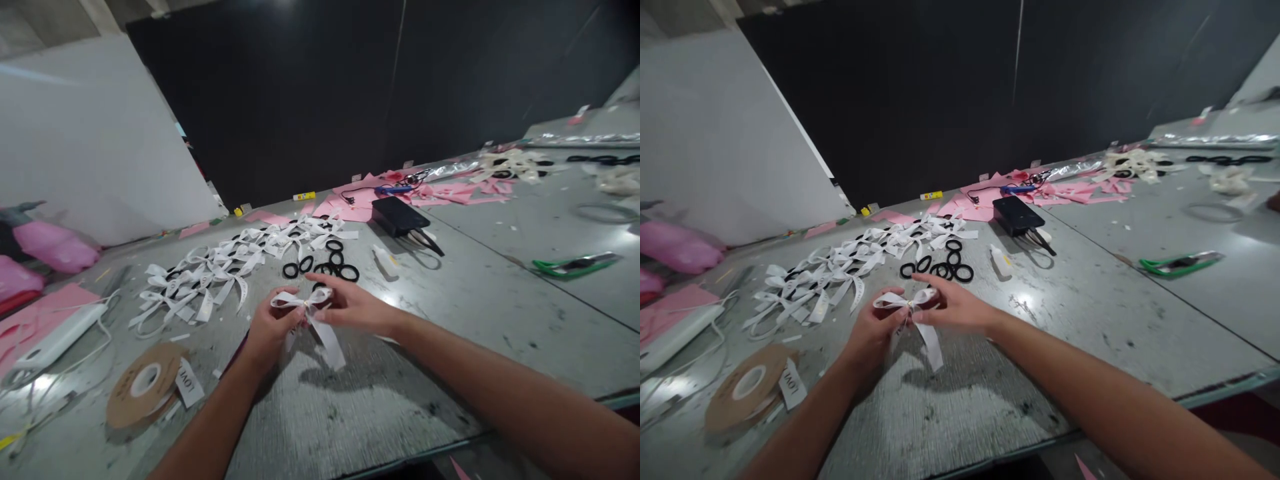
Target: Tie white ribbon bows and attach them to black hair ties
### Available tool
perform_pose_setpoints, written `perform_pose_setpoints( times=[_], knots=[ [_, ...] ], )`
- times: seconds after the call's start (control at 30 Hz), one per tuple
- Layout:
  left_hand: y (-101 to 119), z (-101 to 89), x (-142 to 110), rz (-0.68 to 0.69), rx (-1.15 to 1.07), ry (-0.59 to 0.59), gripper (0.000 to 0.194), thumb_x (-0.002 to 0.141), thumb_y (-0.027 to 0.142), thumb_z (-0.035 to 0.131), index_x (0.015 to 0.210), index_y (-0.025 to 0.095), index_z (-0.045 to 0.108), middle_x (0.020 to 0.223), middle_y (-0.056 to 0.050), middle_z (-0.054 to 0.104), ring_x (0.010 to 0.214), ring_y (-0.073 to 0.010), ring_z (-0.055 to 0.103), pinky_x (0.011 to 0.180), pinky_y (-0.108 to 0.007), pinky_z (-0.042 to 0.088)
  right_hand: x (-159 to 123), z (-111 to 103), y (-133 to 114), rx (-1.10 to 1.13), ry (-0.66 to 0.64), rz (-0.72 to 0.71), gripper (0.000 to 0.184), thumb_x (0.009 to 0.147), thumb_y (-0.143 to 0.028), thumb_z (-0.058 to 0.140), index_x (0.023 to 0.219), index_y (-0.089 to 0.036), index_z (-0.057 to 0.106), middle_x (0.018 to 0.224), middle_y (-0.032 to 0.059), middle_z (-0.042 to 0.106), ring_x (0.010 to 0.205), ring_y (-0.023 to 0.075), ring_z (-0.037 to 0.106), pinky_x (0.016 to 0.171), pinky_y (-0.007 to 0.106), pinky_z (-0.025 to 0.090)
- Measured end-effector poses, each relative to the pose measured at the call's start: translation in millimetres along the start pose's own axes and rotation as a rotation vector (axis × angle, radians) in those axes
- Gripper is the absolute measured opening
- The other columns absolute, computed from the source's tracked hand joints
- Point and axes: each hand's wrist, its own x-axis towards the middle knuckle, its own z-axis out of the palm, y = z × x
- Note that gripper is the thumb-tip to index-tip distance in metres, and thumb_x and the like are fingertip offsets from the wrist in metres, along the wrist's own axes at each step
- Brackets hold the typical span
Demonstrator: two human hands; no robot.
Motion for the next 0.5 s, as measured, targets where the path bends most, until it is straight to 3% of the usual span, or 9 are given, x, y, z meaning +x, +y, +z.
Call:
perform_pose_setpoints(
  times=[0.03,0.1,0.17,0.2,0.27,0.37,0.4,0.43,0.5],
  knots=[
    [0,-0.5,0,-0.014,-0.005,-0.009,0.048,0.068,0.031,0.08,0.107,0.018,0.055,0.071,0.003,0.064,0.06,-0.0125,0.062,0.064,-0.025,0.049,1,-11,-4,-0.135,0.061,-0.048,0.061,0.081,-0.039,0.07,0.137,-0.023,0.05,0.09,0.0031,0.067,0.081,0.0195,0.063,0.072,0.035,0.049],
    [2,-1.0,0,-0.063,0.025,-0.035,0.053,0.069,0.031,0.078,0.113,0.018,0.051,0.069,0.003,0.064,0.058,-0.0141,0.062,0.064,-0.028,0.051,4,-36,-11,-0.488,0.386,-0.112,0.044,0.086,-0.043,0.061,0.123,-0.019,0.06,0.087,0.0065,0.065,0.08,0.0219,0.062,0.073,0.037,0.047],
    [4,-1.9,-1,-0.122,0.117,-0.072,0.061,0.07,0.029,0.076,0.122,0.018,0.045,0.068,0.003,0.064,0.058,-0.0158,0.063,0.064,-0.031,0.052,4,-58,-13,-0.908,0.779,-0.025,0.038,0.085,-0.037,0.062,0.116,-0.016,0.062,0.096,0.0125,0.064,0.092,0.0284,0.06,0.081,0.043,0.045],
    [5,-2.8,-2,-0.148,0.183,-0.105,0.064,0.071,0.028,0.074,0.126,0.018,0.043,0.067,0.003,0.063,0.056,-0.0163,0.062,0.062,-0.031,0.051,4,-66,-11,-1.091,0.869,0.064,0.042,0.082,-0.034,0.065,0.119,-0.015,0.061,0.105,0.0166,0.062,0.101,0.0332,0.058,0.084,0.046,0.044],
    [8,-5.9,-3,-0.151,0.336,-0.191,0.056,0.074,0.026,0.07,0.124,0.018,0.048,0.065,0.002,0.062,0.053,-0.0159,0.059,0.056,-0.028,0.047,2,-76,-4,-1.325,0.869,0.269,0.047,0.08,-0.029,0.064,0.123,-0.012,0.057,0.114,0.0227,0.058,0.109,0.0399,0.055,0.084,0.049,0.043],
    [13,-11.6,-2,0.018,0.645,-0.324,0.02,0.077,0.027,0.066,0.094,0.019,0.067,0.063,0.0,0.06,0.053,-0.0138,0.052,0.052,-0.025,0.036,0,-78,6,-1.4,0.762,0.415,0.048,0.082,-0.019,0.055,0.129,-0.01,0.051,0.115,0.0249,0.056,0.103,0.0393,0.059,0.078,0.045,0.044],
    [15,-13.3,-1,0.101,0.75,-0.346,0.011,0.078,0.028,0.065,0.081,0.019,0.069,0.061,-0.001,0.059,0.053,-0.0132,0.049,0.052,-0.025,0.032,-1,-77,8,-1.388,0.758,0.405,0.049,0.081,-0.017,0.054,0.13,-0.011,0.049,0.115,0.0246,0.056,0.099,0.0375,0.06,0.076,0.044,0.044],
    [16,-14.7,0,0.182,0.847,-0.359,0.014,0.078,0.03,0.065,0.07,0.019,0.068,0.059,-0.001,0.057,0.053,-0.013,0.047,0.052,-0.025,0.03,0,-76,8,-1.369,0.771,0.369,0.051,0.081,-0.016,0.052,0.131,-0.011,0.048,0.115,0.0241,0.056,0.096,0.0358,0.061,0.076,0.043,0.044],
    [18,-17.2,1,0.287,0.986,-0.368,0.02,0.078,0.032,0.065,0.064,0.019,0.067,0.061,-0.002,0.057,0.055,-0.0139,0.047,0.055,-0.027,0.031,2,-76,6,-1.316,0.822,0.221,0.046,0.082,-0.015,0.05,0.127,-0.011,0.049,0.113,0.0227,0.057,0.095,0.0333,0.061,0.078,0.042,0.044]
  ],
)
